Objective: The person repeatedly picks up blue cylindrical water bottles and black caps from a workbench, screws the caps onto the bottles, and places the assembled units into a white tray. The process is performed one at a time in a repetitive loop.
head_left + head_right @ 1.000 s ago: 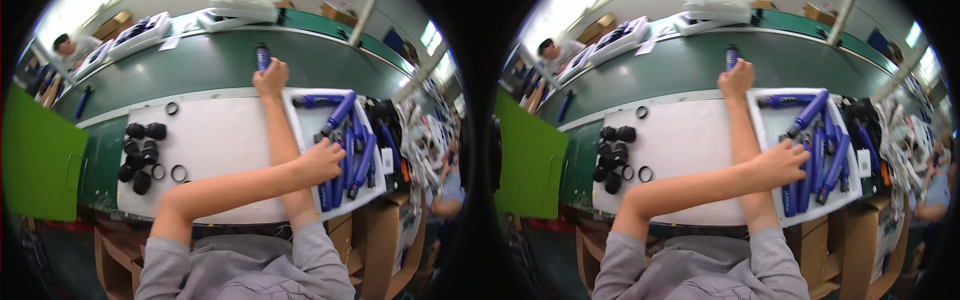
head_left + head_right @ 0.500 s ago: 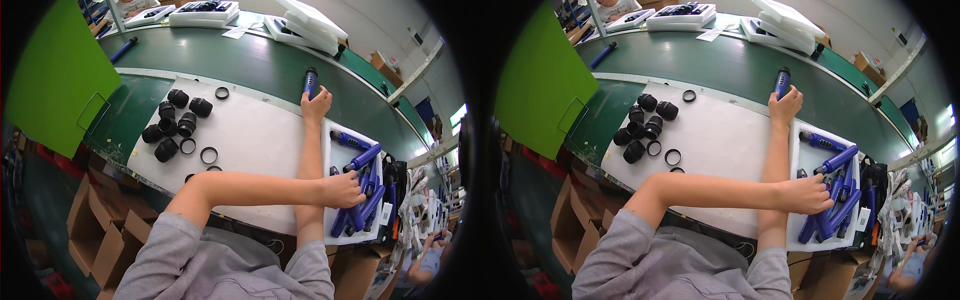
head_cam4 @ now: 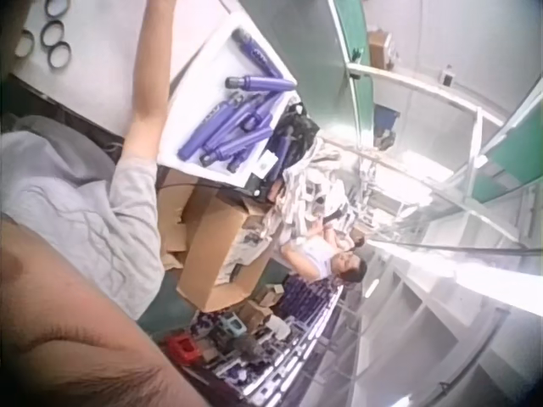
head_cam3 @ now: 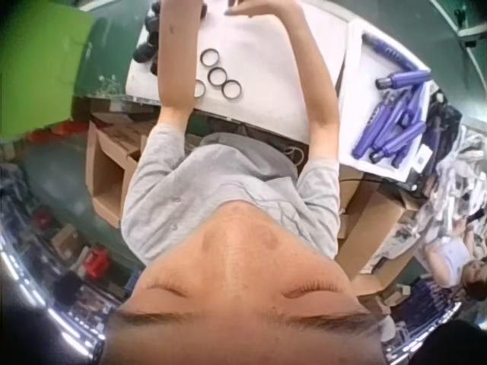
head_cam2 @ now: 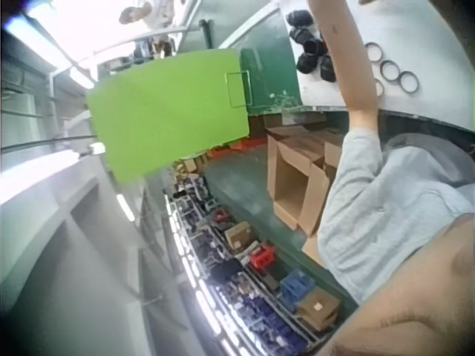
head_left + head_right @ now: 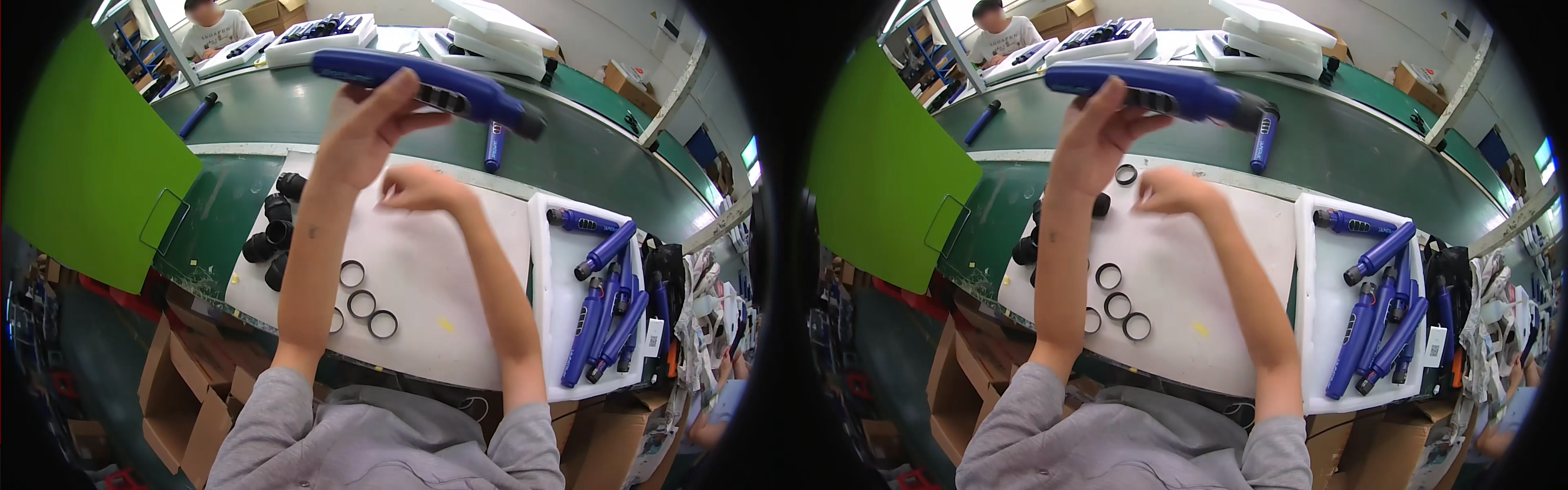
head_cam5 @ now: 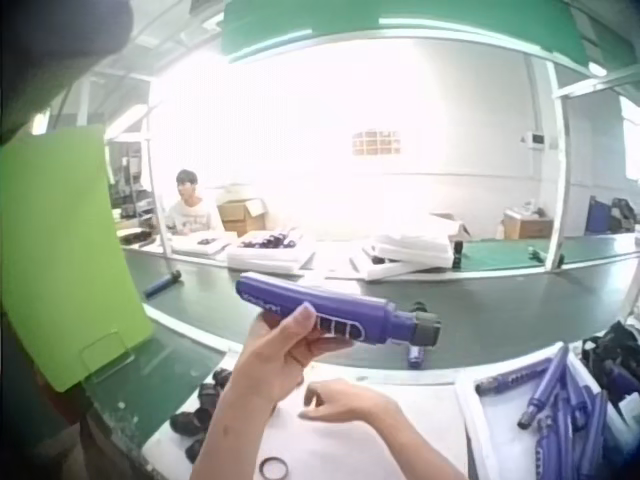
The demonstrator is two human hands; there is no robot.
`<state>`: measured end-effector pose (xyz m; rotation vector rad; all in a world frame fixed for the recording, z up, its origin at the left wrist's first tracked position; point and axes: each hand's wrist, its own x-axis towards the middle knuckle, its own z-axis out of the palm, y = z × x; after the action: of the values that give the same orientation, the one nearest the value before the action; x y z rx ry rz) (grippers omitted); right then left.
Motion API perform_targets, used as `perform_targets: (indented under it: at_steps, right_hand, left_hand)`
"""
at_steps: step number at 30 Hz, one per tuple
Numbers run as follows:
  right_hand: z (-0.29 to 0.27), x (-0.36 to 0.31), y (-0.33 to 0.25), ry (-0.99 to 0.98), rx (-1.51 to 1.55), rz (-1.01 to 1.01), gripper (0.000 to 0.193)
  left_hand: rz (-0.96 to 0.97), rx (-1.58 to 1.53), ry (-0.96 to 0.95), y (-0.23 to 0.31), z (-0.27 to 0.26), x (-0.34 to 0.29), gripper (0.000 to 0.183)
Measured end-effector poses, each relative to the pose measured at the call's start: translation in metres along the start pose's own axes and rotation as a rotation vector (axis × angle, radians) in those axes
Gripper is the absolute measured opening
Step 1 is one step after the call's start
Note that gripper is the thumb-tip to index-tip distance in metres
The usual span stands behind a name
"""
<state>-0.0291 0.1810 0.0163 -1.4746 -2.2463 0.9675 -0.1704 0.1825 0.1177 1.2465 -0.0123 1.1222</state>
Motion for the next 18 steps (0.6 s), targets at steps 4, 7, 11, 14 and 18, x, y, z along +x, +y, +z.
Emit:
perform_targets:
  at_steps: [4, 7, 11, 14, 18]
  right_hand:
    - [0.068, -0.006, -0.060, -0.166, -0.269, 0.013, 0.063]
    - [0.085, -0.013, -0.083, -0.148, -0.356, -0.016, 0.056]
    - [0.071, 0.006, -0.058, -0.312, -0.221, -0.003, 0.041]
    - [0.029, -0.005, -0.036, -0.079, -0.071, -0.075, 0.032]
    - [-0.019, -0.015, -0.008, 0.505, 0.972, -0.406, 0.031]
  left_hand:
    - [0.060, -0.073, 0.024, 0.008, -0.015, 0.009, 0.035]
    - [0.084, 0.009, 0.042, 0.016, -0.017, 0.009, 0.036]
    - [0.049, 0.172, 0.057, 0.017, -0.019, 0.008, 0.046]
    - [0.041, 0.209, 0.109, 0.020, -0.033, 0.006, 0.045]
    - [0.065, 0.087, 0.173, 0.018, -0.044, 0.013, 0.038]
